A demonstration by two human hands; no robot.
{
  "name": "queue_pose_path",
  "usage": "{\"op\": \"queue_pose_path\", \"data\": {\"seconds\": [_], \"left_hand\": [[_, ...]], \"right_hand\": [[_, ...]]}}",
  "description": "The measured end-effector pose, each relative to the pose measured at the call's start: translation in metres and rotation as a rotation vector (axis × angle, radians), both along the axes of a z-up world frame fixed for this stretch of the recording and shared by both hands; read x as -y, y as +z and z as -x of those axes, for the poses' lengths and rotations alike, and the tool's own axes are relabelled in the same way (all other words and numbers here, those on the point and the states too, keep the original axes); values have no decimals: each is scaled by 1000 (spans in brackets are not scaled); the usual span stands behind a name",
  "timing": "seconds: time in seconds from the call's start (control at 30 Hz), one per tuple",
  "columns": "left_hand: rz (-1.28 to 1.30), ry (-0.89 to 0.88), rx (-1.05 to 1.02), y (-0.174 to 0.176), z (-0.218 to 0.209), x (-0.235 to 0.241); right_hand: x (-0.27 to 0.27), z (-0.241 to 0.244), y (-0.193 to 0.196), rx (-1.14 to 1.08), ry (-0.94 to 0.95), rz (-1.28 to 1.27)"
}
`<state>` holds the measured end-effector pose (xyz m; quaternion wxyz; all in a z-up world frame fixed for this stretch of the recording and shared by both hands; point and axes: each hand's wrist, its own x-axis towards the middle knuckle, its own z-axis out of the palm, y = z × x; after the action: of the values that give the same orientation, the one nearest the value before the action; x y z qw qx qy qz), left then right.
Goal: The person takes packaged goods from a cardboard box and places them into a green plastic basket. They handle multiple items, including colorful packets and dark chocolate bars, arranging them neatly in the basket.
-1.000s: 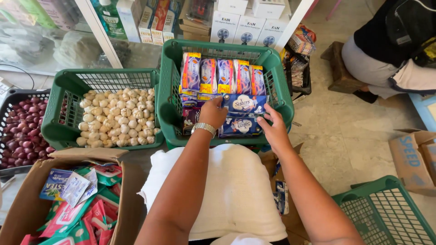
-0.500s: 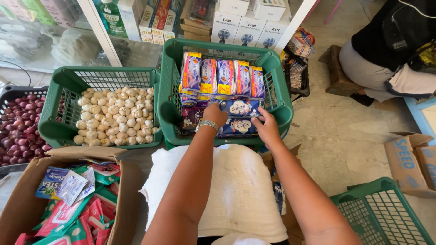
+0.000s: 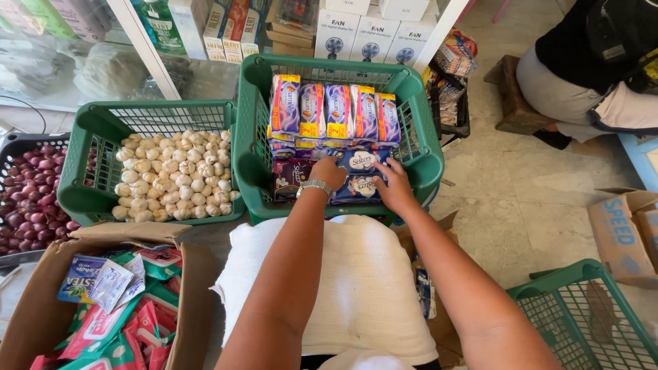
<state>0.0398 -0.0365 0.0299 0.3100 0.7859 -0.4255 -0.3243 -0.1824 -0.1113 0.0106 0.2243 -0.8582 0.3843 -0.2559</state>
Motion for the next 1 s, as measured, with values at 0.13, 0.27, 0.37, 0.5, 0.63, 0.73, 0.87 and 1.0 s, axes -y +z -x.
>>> {"op": "queue_pose_path", "data": {"seconds": [0.13, 0.27, 0.37, 0.5, 0.63, 0.73, 0.87, 1.0], "left_hand": [[-5, -35, 24, -17, 0, 10], [-120, -31, 23, 21, 6, -5], [-202, 7, -16, 18, 7, -2], [-124, 31, -57, -34, 4, 21], [-23, -79, 54, -69, -2, 41], [-44, -104, 36, -54, 0, 30], [-14, 1, 38, -40, -1, 22], [193, 4, 217, -76, -13, 31]], "right_hand": [[1, -8, -1, -37, 16, 74], [-1, -14, 6, -94, -5, 72], [-5, -19, 19, -163, -49, 57], [-6, -19, 23, -180, -46, 72], [2, -22, 24, -227, -29, 84], [-4, -25, 35, -337, -101, -23], [-8, -12, 42, -278, -63, -21], [-36, 20, 72, -31, 47, 60]]}}
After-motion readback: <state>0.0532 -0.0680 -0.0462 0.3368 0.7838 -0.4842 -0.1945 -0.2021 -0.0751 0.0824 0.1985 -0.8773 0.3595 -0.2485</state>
